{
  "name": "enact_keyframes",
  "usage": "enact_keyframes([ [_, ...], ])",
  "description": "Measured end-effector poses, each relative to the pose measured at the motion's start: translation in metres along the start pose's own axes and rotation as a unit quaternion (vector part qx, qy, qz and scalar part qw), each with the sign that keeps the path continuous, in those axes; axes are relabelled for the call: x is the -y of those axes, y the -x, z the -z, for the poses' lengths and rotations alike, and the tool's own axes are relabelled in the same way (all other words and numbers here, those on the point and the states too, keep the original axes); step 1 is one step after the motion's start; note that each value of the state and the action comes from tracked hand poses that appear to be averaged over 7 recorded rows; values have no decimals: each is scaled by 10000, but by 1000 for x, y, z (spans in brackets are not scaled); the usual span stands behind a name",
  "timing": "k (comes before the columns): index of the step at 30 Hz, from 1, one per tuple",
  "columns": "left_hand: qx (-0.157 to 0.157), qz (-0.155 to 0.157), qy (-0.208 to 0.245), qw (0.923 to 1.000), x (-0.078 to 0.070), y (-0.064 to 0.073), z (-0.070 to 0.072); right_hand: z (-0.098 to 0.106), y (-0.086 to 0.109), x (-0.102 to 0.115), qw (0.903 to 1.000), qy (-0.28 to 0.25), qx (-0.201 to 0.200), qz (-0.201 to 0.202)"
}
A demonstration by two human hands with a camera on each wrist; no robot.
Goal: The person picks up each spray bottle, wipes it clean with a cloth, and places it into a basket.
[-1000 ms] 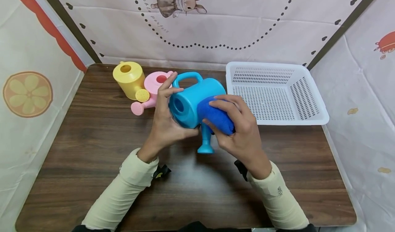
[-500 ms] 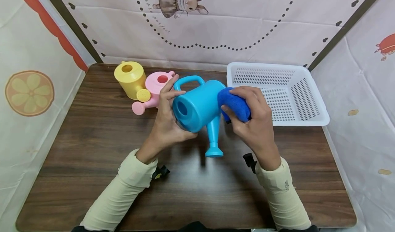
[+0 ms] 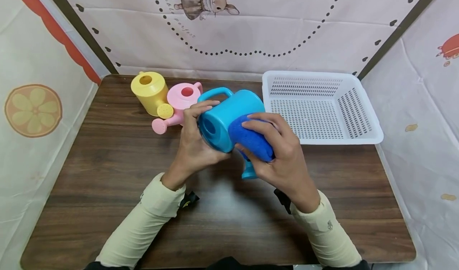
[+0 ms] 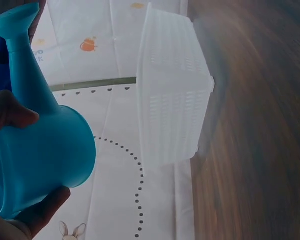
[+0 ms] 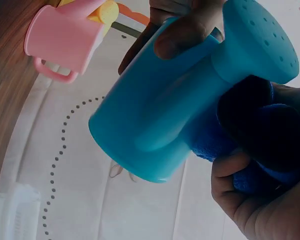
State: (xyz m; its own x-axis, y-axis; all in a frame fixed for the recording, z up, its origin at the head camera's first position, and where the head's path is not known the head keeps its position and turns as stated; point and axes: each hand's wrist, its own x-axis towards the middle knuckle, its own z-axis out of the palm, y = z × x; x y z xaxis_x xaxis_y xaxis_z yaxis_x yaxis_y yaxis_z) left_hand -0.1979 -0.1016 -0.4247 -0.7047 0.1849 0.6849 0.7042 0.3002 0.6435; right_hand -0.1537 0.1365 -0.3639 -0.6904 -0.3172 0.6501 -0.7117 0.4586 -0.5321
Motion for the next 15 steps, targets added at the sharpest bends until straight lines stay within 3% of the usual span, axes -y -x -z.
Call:
enact_keyframes([
  [7, -98, 30, 199, 9997, -1, 0, 1, 6, -5, -13, 9997, 122, -201, -115],
  [15, -137, 91, 368, 9992, -5, -1, 2, 16, -12, -36, 9949, 443, -605, -677],
])
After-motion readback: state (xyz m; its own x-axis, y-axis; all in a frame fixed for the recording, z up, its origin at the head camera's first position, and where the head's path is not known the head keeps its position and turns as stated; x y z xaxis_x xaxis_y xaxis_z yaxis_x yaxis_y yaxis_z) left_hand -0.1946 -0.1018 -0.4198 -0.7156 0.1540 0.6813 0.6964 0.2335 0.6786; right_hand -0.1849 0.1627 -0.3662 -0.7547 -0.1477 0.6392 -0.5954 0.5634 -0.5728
